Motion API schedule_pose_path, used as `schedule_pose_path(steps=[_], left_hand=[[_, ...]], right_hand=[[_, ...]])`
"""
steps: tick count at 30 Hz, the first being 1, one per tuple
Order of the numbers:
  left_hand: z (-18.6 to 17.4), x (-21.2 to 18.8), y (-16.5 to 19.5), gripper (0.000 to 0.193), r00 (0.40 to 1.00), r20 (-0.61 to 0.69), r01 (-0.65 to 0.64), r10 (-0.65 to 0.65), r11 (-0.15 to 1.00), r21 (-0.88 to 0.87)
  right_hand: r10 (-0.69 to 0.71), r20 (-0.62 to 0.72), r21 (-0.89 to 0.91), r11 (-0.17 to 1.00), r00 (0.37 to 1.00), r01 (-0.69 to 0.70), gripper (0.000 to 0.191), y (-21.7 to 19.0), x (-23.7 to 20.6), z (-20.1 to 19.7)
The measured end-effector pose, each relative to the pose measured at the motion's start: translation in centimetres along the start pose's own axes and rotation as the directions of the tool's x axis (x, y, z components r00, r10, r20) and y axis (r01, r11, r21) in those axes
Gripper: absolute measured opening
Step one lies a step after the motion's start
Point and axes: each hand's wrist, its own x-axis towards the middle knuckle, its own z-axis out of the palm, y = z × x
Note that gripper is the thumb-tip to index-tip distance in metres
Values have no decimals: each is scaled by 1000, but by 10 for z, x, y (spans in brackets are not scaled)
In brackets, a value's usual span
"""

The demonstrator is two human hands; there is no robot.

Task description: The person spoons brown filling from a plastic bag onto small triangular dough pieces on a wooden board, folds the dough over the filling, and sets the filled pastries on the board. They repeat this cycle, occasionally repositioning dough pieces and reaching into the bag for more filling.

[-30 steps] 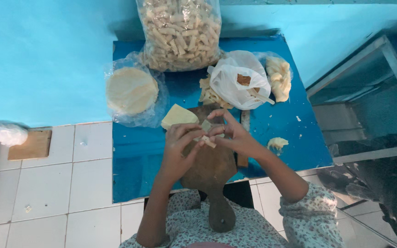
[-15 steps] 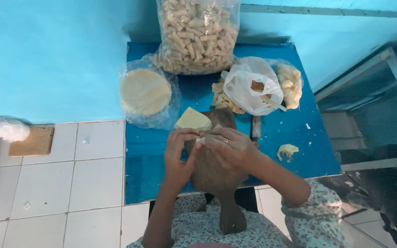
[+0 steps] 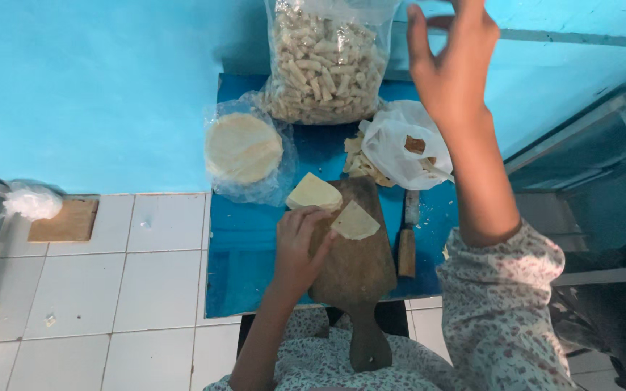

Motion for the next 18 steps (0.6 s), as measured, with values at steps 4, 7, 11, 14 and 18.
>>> schedule_pose_path(steps=[4, 7, 11, 14, 18], left_hand=[[9, -4, -6, 29, 989, 149, -38, 24, 995, 88], [22, -10, -8, 35, 964, 265, -47, -2, 983, 178], [30, -14, -7, 43, 964, 267, -76, 0, 958, 276], [33, -15, -7, 50, 965, 261, -67, -33, 928, 365], [36, -18, -5, 50, 956, 289, -67, -56, 914, 400]], right_hand=[[279, 128, -74, 960, 952, -271, 42, -14, -74, -34], [480, 258, -261, 870, 838, -418, 52, 1, -130, -57], [659, 258, -538, 706, 707, -461, 57, 28, -201, -66], [722, 324, -487, 681, 612, -547, 55, 39, -243, -62], [691, 230, -259, 722, 685, -641, 45, 41, -267, -50]])
